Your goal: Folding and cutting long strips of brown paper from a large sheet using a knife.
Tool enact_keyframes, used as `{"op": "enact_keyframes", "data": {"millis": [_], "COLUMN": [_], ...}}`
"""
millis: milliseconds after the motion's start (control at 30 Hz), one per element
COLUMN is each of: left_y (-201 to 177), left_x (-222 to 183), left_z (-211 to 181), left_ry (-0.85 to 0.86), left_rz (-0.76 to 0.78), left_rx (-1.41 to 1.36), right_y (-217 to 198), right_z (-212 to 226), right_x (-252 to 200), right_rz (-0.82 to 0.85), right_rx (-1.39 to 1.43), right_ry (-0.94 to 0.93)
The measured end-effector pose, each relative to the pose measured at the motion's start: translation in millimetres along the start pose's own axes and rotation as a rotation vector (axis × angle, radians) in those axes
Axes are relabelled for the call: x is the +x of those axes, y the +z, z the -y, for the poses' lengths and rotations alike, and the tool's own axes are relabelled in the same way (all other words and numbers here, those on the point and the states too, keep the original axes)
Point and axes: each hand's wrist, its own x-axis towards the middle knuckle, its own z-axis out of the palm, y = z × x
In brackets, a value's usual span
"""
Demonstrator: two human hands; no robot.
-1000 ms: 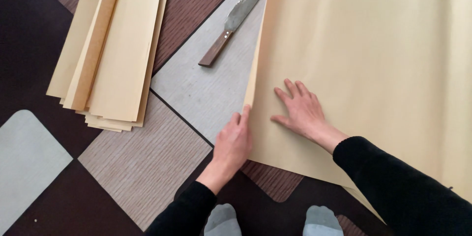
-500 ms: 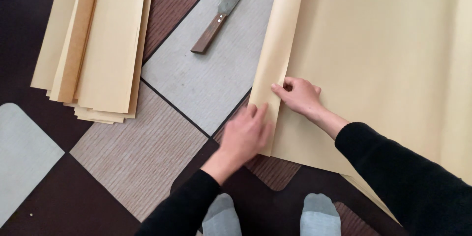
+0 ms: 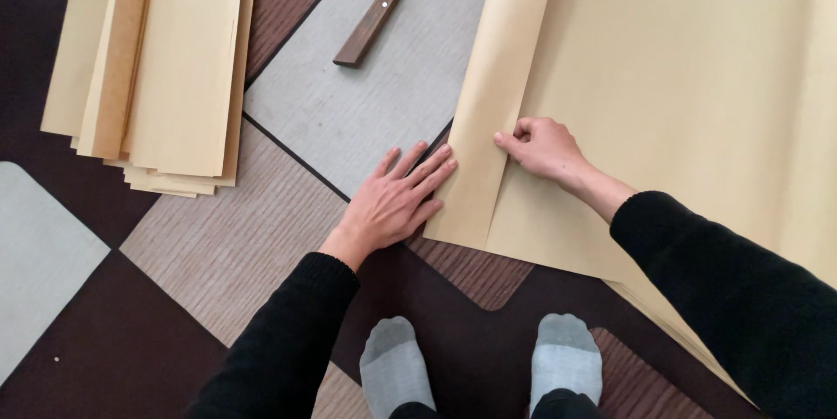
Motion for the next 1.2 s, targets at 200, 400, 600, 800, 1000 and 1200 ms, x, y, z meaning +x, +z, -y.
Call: {"op": "enact_keyframes", "data": {"millis": [200,400,600,800,1000,1200], "left_y": [3.1,10.6,16.8,20.1,21.8,23.3], "left_x": [-0.2,-8.7,-15.2,-15.2,-13.9,-11.9], "left_z": [-1.8,-2.5,-0.3,1.3,1.1,0.7], "left_ry": [0.0,0.051,0.078,0.075,0.068,0.067], "left_rz": [0.014,0.019,0.002,0.027,0.027,0.025], "left_rx": [0.007,0.0,0.014,0.013,0.032,0.043], "right_y": [-3.4,-4.4,-7.9,-8.1,-7.3,-9.5], "right_z": [-5.0,-12.3,-6.3,-7.3,-9.9,-9.3], "right_x": [-13.7,-15.9,-19.4,-18.2,-17.3,-20.8], "right_rz": [0.087,0.029,0.034,0.039,0.044,0.033], "right_rx": [0.107,0.058,0.101,0.106,0.095,0.106], "right_ry": [0.038,-0.085,-0.052,-0.055,-0.057,-0.079]}}
